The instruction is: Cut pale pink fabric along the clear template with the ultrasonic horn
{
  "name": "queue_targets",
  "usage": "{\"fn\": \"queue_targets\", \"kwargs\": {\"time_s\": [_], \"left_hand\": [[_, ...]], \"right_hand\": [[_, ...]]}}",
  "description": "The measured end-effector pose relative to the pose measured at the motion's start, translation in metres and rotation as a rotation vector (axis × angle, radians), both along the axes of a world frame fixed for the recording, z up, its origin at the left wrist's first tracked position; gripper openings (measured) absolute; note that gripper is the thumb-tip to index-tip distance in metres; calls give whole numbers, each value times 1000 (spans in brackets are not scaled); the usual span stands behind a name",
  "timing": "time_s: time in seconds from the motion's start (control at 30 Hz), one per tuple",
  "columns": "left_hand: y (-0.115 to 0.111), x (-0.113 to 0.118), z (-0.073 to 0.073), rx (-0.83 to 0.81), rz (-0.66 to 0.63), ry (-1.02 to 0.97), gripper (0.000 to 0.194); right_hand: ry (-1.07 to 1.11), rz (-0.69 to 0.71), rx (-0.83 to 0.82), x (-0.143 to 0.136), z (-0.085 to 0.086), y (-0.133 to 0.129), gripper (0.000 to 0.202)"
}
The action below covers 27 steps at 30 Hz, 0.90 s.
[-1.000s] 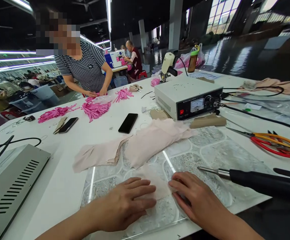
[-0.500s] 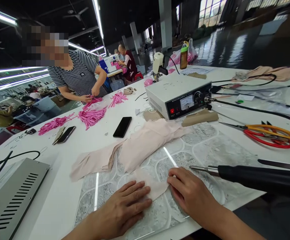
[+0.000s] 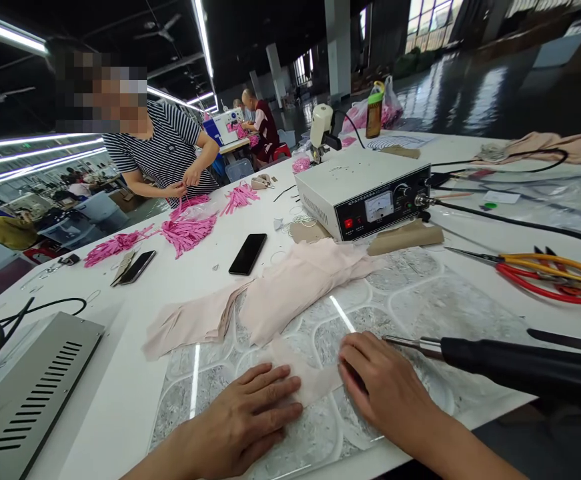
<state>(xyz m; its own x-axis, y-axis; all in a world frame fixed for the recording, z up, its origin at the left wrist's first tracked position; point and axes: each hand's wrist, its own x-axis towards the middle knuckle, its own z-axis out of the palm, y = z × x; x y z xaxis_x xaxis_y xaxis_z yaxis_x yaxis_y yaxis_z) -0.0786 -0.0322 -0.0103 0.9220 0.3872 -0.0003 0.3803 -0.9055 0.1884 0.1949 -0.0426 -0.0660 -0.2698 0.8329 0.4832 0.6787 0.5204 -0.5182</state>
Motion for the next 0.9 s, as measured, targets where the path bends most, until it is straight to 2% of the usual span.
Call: {"fn": "queue_targets", "kwargs": {"time_s": [0.17, 0.27, 0.37, 0.47, 0.63, 0.73, 0.8, 0.9], "left_hand": [[1, 0, 1, 4, -18, -11, 32], [2, 0, 3, 11, -33, 2, 31], [4, 3, 6, 24, -37, -30, 28], [7, 13, 5, 55, -54, -89, 26], [17, 34, -17, 147, -165, -138, 29], [22, 41, -29, 170, -180, -145, 29], [23, 41, -31, 160, -178, -123, 31], [22, 41, -24, 143, -167, -85, 33]], "right_hand": [[2, 39, -192, 12, 6, 6, 22], [-4, 41, -244, 20, 6, 8, 24], [7, -19, -191, 23, 3, 7, 14], [40, -84, -108, 24, 0, -2, 15], [52, -116, 68, 28, -6, -18, 15], [33, -106, 122, 29, -10, -21, 19], [23, -104, 131, 29, -12, -21, 21], [5, -119, 150, 27, -15, -21, 23]]}}
